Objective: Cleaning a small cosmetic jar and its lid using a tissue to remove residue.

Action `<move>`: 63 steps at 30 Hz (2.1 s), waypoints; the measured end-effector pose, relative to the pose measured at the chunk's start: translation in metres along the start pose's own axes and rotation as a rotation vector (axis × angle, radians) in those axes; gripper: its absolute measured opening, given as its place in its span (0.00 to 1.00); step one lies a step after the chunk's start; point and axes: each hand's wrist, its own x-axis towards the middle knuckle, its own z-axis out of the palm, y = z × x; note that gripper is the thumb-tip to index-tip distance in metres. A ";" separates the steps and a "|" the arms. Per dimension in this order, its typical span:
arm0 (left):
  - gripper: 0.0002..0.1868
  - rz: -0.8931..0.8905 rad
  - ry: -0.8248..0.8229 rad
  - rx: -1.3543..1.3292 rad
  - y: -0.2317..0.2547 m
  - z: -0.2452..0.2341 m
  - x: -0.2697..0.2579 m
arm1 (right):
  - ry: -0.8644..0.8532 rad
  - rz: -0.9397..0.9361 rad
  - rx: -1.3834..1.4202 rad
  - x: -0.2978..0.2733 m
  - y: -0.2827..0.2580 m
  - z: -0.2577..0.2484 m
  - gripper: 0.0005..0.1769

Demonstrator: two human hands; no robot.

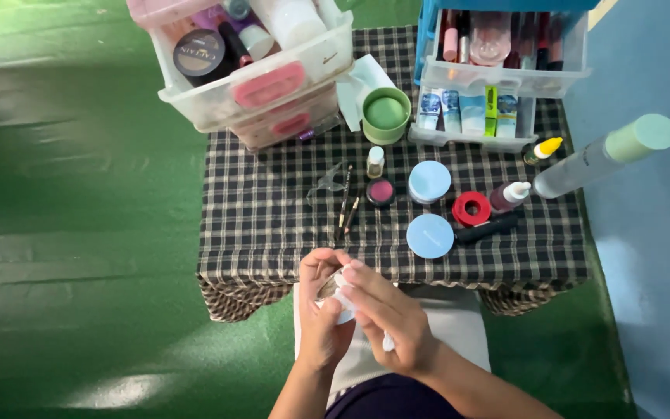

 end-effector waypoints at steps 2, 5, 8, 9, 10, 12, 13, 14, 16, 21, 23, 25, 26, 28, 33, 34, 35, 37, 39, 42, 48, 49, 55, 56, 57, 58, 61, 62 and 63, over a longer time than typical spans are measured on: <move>0.38 0.008 0.037 -0.050 -0.009 -0.007 -0.001 | 0.030 0.095 0.036 0.000 0.009 -0.001 0.20; 0.40 -0.006 0.110 -0.114 -0.016 -0.014 -0.003 | 0.059 0.118 -0.002 -0.005 0.010 0.001 0.22; 0.35 -0.063 0.148 -0.086 -0.010 -0.008 -0.003 | 0.041 -0.029 -0.085 -0.010 0.009 0.005 0.18; 0.31 -0.093 0.158 -0.042 -0.006 -0.004 -0.005 | 0.016 -0.102 -0.086 -0.012 0.009 0.007 0.16; 0.31 -0.093 0.160 -0.042 -0.005 -0.002 -0.006 | 0.015 -0.102 -0.085 -0.011 0.010 0.005 0.16; 0.35 -0.014 0.013 0.055 -0.003 0.002 -0.005 | 0.027 0.026 -0.030 -0.006 0.015 0.002 0.19; 0.35 -0.013 0.013 0.056 -0.002 0.000 -0.005 | 0.027 0.026 -0.029 -0.007 0.012 0.003 0.19; 0.33 -0.022 0.016 0.047 -0.001 -0.001 -0.004 | 0.014 -0.005 -0.072 -0.008 0.010 0.004 0.20; 0.32 -0.034 0.012 0.037 0.001 -0.003 -0.002 | 0.006 -0.036 -0.121 -0.008 0.009 0.005 0.20; 0.32 0.019 -0.027 0.047 0.006 0.000 -0.002 | 0.047 0.079 -0.060 0.008 0.004 -0.001 0.22; 0.32 0.001 -0.016 0.079 0.012 0.004 -0.002 | 0.036 -0.015 -0.128 -0.006 0.006 0.005 0.21; 0.32 -0.014 -0.011 0.110 0.015 0.005 -0.001 | 0.029 -0.114 -0.199 -0.013 0.010 0.007 0.21; 0.33 -0.021 -0.028 0.082 0.015 0.004 0.000 | 0.041 -0.099 -0.137 -0.014 0.015 0.007 0.20; 0.33 -0.028 -0.043 0.055 0.015 0.003 -0.001 | 0.053 -0.082 -0.074 -0.005 0.011 0.002 0.21; 0.36 -0.045 -0.071 -0.037 0.009 -0.001 -0.002 | 0.046 0.035 -0.170 0.006 -0.007 -0.007 0.21; 0.36 -0.043 -0.074 -0.038 0.009 -0.001 -0.001 | 0.047 0.032 -0.172 0.007 -0.006 -0.005 0.21; 0.34 -0.082 -0.061 -0.063 0.008 -0.001 -0.003 | 0.038 -0.023 -0.148 0.008 -0.005 -0.003 0.18; 0.31 -0.121 -0.043 -0.089 0.004 -0.002 -0.005 | 0.025 -0.076 -0.122 0.005 -0.001 -0.003 0.15; 0.37 -0.099 -0.016 -0.043 -0.003 -0.006 -0.006 | 0.004 0.111 -0.025 0.001 0.005 -0.006 0.21; 0.37 -0.070 -0.027 -0.019 -0.002 -0.006 -0.006 | 0.010 0.155 -0.051 0.005 0.000 -0.005 0.23; 0.41 0.018 -0.106 0.034 0.010 -0.001 -0.001 | 0.008 0.207 0.063 0.006 0.006 -0.010 0.23; 0.41 0.020 -0.106 0.035 0.009 -0.002 -0.001 | 0.007 0.205 0.063 0.004 0.004 -0.010 0.23; 0.38 -0.052 -0.107 -0.138 0.009 -0.001 0.000 | 0.038 -0.085 -0.131 0.001 0.002 -0.006 0.18; 0.38 -0.044 -0.086 -0.055 0.007 -0.001 0.000 | 0.034 0.010 -0.075 0.003 0.005 -0.006 0.21; 0.38 -0.039 -0.057 0.028 0.006 0.000 -0.003 | 0.026 0.110 -0.015 0.003 0.006 -0.007 0.24; 0.38 -0.042 -0.052 0.028 0.005 0.000 -0.005 | 0.023 0.114 -0.013 0.002 0.003 -0.004 0.24; 0.42 -0.032 -0.058 0.002 0.006 0.000 -0.001 | 0.033 0.037 0.018 0.008 0.001 -0.001 0.22; 0.41 -0.018 -0.072 0.007 0.008 0.002 0.001 | 0.017 0.001 0.001 0.008 0.001 -0.002 0.21; 0.40 -0.007 -0.082 0.012 0.011 0.004 0.001 | -0.001 -0.031 -0.014 0.007 0.001 -0.003 0.20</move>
